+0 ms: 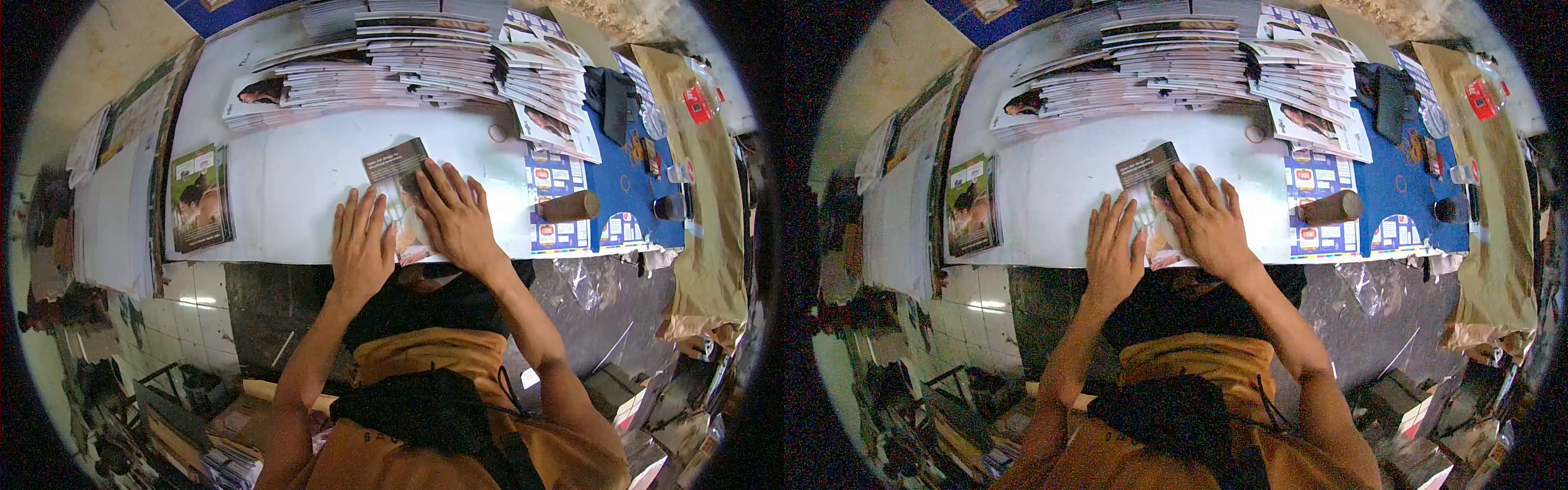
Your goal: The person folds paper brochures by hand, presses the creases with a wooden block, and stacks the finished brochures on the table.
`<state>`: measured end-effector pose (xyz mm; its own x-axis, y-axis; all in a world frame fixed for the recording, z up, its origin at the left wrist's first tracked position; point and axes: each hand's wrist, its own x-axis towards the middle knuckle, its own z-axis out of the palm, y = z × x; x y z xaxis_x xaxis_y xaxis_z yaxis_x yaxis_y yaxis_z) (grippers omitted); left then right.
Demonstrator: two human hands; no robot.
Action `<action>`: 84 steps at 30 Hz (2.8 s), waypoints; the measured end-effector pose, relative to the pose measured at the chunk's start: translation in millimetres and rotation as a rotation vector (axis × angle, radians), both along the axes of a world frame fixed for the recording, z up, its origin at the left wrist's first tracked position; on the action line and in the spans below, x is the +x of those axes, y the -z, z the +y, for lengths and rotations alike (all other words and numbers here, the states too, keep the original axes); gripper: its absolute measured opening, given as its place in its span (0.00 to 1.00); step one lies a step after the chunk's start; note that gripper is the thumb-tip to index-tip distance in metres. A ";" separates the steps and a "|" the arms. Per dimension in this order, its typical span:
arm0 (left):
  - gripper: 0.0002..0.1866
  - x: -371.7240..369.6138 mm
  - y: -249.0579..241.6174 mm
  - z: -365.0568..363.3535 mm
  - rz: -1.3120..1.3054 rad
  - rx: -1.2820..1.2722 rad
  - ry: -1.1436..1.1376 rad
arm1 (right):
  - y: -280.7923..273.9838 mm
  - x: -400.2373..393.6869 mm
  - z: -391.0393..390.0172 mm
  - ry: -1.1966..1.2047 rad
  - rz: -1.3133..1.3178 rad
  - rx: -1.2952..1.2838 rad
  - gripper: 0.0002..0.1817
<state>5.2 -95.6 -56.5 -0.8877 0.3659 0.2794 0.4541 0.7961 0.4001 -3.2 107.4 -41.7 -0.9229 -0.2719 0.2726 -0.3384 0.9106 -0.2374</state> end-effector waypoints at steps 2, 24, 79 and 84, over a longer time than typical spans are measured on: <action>0.26 -0.4 -0.1 0.0 0.003 -0.004 -0.001 | -1.2 0.3 1.0 -0.024 0.020 0.037 0.25; 0.26 -0.7 -16.3 6.8 -0.051 -0.168 0.010 | -31.4 15.9 30.7 0.003 0.099 -0.360 0.33; 0.18 -48.6 -99.5 -46.3 -0.590 -0.113 0.149 | 39.1 34.8 134.2 0.564 0.255 -1.256 0.24; 0.12 -48.8 -162.7 -63.8 -0.087 0.199 -0.018 | 26.7 28.8 130.3 0.522 0.244 -1.242 0.20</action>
